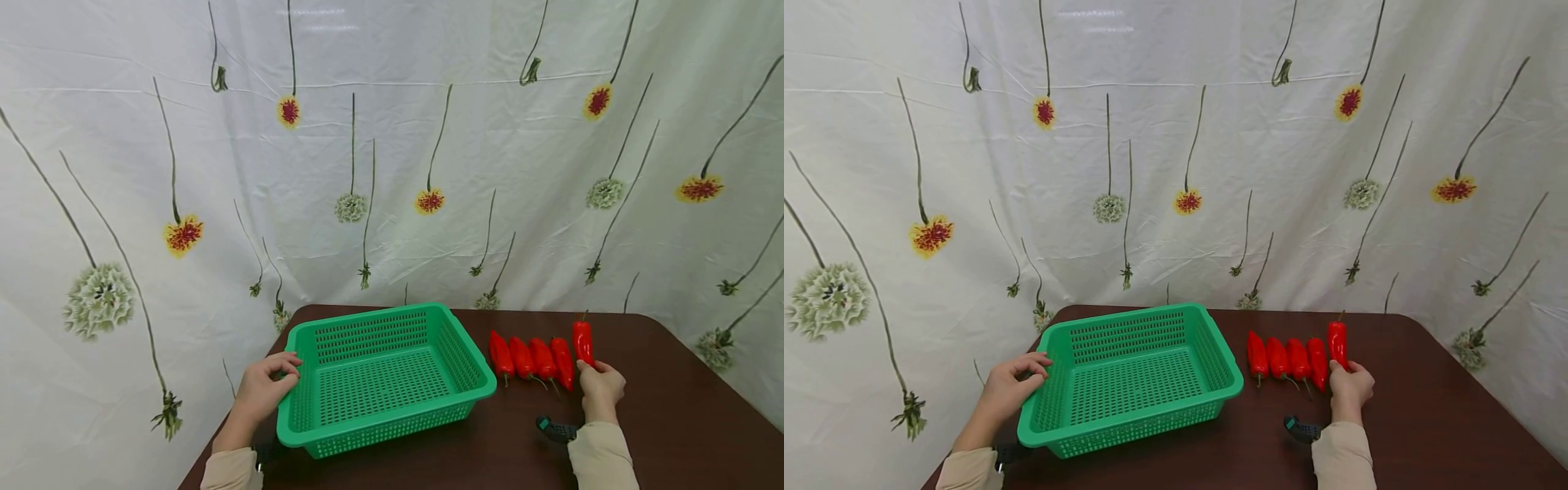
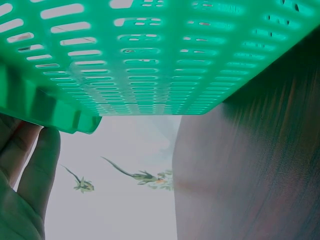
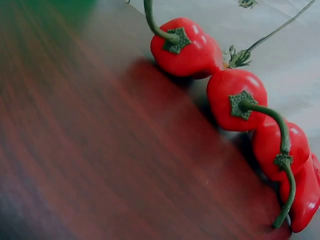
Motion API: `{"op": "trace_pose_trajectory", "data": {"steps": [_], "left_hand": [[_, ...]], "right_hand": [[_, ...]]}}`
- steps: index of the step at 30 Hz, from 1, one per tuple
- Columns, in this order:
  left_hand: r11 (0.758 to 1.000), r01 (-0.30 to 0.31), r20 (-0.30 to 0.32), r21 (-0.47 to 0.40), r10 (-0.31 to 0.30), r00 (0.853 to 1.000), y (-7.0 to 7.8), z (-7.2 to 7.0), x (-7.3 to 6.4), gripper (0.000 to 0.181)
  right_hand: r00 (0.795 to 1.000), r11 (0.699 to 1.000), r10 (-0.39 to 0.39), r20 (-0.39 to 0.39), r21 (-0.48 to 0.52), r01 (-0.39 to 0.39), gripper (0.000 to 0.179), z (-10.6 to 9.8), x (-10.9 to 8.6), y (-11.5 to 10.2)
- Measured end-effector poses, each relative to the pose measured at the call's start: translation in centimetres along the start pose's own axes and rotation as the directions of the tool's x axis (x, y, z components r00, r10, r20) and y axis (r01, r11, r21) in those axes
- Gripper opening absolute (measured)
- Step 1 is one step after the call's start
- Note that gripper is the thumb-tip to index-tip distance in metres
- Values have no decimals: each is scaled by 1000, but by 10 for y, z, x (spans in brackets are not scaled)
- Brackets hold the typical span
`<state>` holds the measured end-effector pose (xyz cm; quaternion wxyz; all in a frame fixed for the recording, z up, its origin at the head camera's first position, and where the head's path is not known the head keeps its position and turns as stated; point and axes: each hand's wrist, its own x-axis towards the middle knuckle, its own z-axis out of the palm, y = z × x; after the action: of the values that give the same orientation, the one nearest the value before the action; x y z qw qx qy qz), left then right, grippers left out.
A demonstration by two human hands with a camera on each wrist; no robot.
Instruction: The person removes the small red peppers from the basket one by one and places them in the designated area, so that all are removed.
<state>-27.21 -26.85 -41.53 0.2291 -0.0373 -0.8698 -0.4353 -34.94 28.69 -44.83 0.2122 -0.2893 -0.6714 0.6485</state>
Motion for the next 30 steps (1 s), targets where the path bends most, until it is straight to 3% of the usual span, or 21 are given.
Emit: {"op": "trace_pose_trajectory", "data": {"steps": [15,30], "left_hand": [[1000,3,8,5,-3,1000,2,-1,0,16],[1000,29,30,-2,-29,999,2,-2,1,16]], "right_hand": [[1000,999,-7,-26,-35,6,55,-1,0,8],[996,987,-59,-61,-151,50,50,3,-1,13]]}}
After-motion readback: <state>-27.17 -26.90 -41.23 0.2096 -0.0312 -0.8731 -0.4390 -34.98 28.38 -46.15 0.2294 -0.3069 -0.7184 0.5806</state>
